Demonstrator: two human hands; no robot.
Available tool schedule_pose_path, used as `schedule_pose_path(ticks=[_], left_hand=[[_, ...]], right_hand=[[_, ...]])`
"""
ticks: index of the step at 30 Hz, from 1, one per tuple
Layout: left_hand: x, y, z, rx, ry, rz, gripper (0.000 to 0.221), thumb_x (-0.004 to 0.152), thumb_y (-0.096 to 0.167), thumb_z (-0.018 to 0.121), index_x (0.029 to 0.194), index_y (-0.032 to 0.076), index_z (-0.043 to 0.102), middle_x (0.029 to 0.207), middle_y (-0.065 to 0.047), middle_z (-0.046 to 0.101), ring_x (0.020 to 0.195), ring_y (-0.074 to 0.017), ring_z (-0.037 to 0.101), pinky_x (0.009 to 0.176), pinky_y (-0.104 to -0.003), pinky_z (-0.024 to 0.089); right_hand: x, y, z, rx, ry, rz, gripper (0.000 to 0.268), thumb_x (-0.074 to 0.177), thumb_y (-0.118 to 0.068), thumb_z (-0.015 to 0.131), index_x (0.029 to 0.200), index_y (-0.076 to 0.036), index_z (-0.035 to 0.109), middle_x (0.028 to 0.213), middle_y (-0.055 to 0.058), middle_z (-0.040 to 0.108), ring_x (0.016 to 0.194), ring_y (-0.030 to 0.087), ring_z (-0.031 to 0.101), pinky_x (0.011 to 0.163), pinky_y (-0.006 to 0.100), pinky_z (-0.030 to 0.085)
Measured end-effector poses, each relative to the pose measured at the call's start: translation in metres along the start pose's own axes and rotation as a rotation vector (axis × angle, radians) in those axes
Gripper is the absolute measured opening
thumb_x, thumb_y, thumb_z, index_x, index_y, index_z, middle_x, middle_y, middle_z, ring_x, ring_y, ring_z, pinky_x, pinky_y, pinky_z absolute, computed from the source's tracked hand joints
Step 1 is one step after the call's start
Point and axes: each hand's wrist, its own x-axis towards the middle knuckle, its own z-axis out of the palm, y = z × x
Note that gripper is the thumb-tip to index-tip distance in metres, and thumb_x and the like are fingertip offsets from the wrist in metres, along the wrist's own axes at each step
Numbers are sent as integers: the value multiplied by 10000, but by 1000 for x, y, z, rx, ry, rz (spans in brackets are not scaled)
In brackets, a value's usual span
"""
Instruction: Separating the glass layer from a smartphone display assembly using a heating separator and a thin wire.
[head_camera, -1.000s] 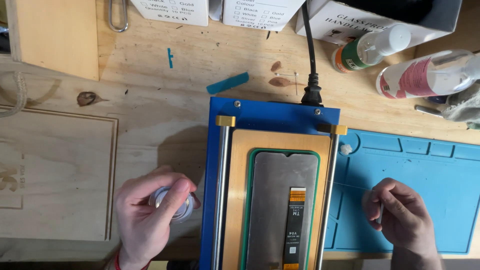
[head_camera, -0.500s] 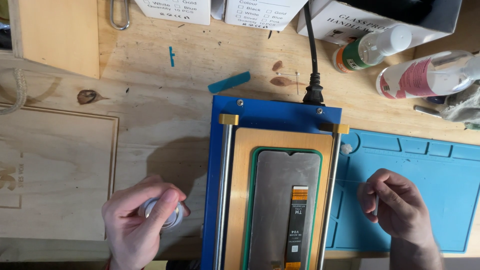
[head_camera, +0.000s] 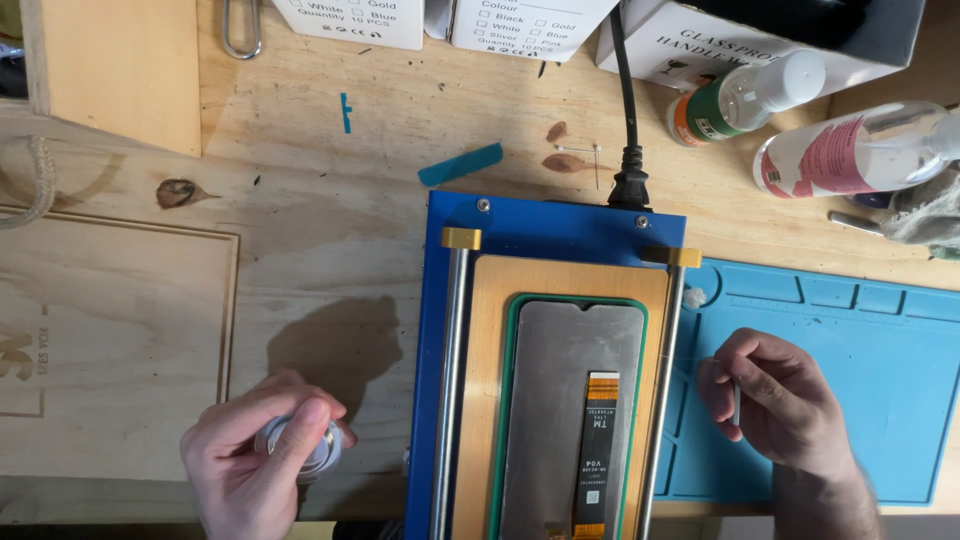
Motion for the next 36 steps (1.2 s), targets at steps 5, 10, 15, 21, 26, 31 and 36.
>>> schedule_pose_path(ticks=[5, 10, 15, 21, 26, 31, 36], left_hand=[[-4, -7, -9, 31, 9, 18, 325, 955, 196, 687, 738, -45, 718, 603, -171, 713, 485, -222, 647, 492, -272, 500], [-6, -8, -14, 53, 39, 4, 339, 963, 169, 667, 718, -64, 688, 624, -173, 696, 489, -236, 644, 494, -275, 504], [-8, 1, -19, 113, 60, -17, 373, 969, 187, 637, 697, -66, 676, 555, -180, 664, 466, -218, 613, 526, -259, 462], [-15, -19, -21, -32, 84, -45, 277, 977, 119, 669, 789, -83, 690, 620, -202, 662, 467, -240, 654, 497, -267, 489], [-14, -27, -18, -58, 107, -72, 297, 1007, 177, 685, 810, -44, 714, 665, -156, 677, 502, -205, 652, 492, -245, 504], [-9, -19, -14, -67, 75, -77, 351, 1030, 222, 668, 767, -9, 704, 642, -130, 669, 525, -187, 631, 481, -237, 470], [-10, -22, -12, -90, 84, -87, 336, 1022, 201, 668, 785, -34, 703, 630, -155, 670, 532, -209, 636, 489, -261, 486]], right_hand=[[6, -1, 6, 17, -24, -14, 179, 1127, -96, 577, 1035, 20, 678, 712, 137, 666, 578, 205, 600, 379, 243, 492], [13, -2, 12, 19, -45, -11, 194, 1130, -106, 578, 1036, 30, 680, 692, 124, 652, 590, 208, 603, 368, 247, 484], [18, -3, 19, 54, -97, -8, 182, 1113, -83, 580, 980, 14, 659, 700, 129, 647, 570, 209, 617, 367, 244, 511], [20, -6, 30, 85, -118, -45, 231, 1123, -101, 556, 953, 3, 673, 690, 113, 608, 526, 206, 569, 389, 241, 460], [18, -4, 37, 120, -86, -57, 250, 1124, -113, 564, 941, 12, 678, 669, 100, 599, 526, 199, 532, 380, 239, 408], [13, 1, 37, 179, -100, -51, 244, 1126, -97, 564, 956, 24, 691, 683, 105, 589, 564, 209, 546, 369, 232, 439], [4, 5, 36, 210, -95, -46, 255, 1130, -91, 565, 953, 30, 703, 703, 104, 607, 580, 201, 544, 364, 228, 442]])
